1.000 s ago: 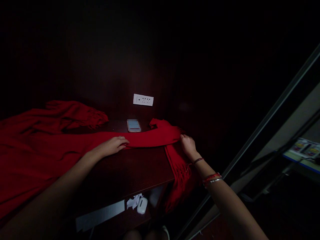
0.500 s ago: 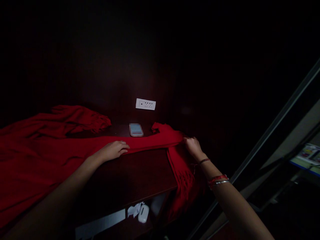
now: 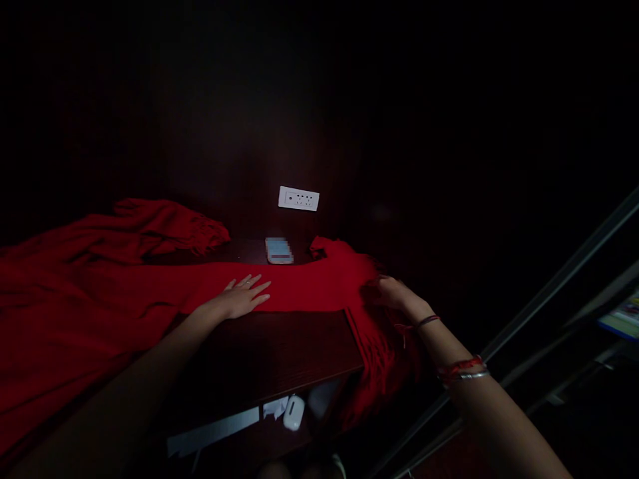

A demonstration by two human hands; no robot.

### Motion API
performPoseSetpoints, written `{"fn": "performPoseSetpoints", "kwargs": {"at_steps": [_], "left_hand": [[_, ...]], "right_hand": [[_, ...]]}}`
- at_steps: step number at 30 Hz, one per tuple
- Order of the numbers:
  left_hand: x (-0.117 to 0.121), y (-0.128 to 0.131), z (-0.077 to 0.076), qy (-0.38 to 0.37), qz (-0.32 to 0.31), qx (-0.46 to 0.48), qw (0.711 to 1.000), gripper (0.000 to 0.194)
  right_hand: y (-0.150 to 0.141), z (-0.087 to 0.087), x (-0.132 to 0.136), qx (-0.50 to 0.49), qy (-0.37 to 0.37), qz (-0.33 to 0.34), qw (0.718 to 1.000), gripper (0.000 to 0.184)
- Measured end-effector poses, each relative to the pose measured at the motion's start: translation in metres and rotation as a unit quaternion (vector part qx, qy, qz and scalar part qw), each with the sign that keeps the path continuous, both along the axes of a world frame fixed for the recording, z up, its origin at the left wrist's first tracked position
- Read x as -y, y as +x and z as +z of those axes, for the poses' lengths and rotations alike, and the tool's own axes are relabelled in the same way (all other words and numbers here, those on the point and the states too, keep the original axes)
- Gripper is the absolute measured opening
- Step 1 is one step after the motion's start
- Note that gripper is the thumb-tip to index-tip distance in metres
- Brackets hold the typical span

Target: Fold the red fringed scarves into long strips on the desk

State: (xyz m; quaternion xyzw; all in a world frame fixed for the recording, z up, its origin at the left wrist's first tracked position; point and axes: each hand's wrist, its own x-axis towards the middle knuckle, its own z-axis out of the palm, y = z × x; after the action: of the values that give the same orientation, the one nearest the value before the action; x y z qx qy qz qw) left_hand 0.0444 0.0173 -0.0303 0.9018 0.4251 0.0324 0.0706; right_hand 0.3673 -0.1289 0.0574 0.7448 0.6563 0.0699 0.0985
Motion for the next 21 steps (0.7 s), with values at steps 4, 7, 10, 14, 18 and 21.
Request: {"fn": "performPoseSetpoints", "kwargs": {"at_steps": [4,7,10,14,18,21], "left_hand": [[0.002,0.001,0.002,-0.015,0.004,-0.027,1.0,0.055],[0.005,0.001,0.007,-0.025,0.007,-0.031,0.999,0.055],[0.007,0.002,0.009,-0.034,0.008,-0.031,0.999,0.057],[0.005,0.001,0.01,-0.046,0.007,-0.034,0.998,0.065],[0.006,0.001,0.012,-0.054,0.008,-0.034,0.998,0.07],[0.008,0.002,0.013,-0.053,0.014,-0.042,0.998,0.07]], "right_hand": [[0.006,0.011,-0.016,-0.107,-0.021,0.031,0.993,0.045],[0.0,0.016,-0.036,-0.09,0.058,0.031,0.994,0.028],[-0.018,0.014,-0.06,-0.056,0.091,0.057,0.993,0.024],[-0.042,0.006,-0.095,-0.045,0.1,0.082,0.991,0.027],[-0.034,0.006,-0.118,-0.032,0.099,0.062,0.993,0.03],[-0.008,0.01,-0.122,-0.021,0.076,0.04,0.996,0.03]]}}
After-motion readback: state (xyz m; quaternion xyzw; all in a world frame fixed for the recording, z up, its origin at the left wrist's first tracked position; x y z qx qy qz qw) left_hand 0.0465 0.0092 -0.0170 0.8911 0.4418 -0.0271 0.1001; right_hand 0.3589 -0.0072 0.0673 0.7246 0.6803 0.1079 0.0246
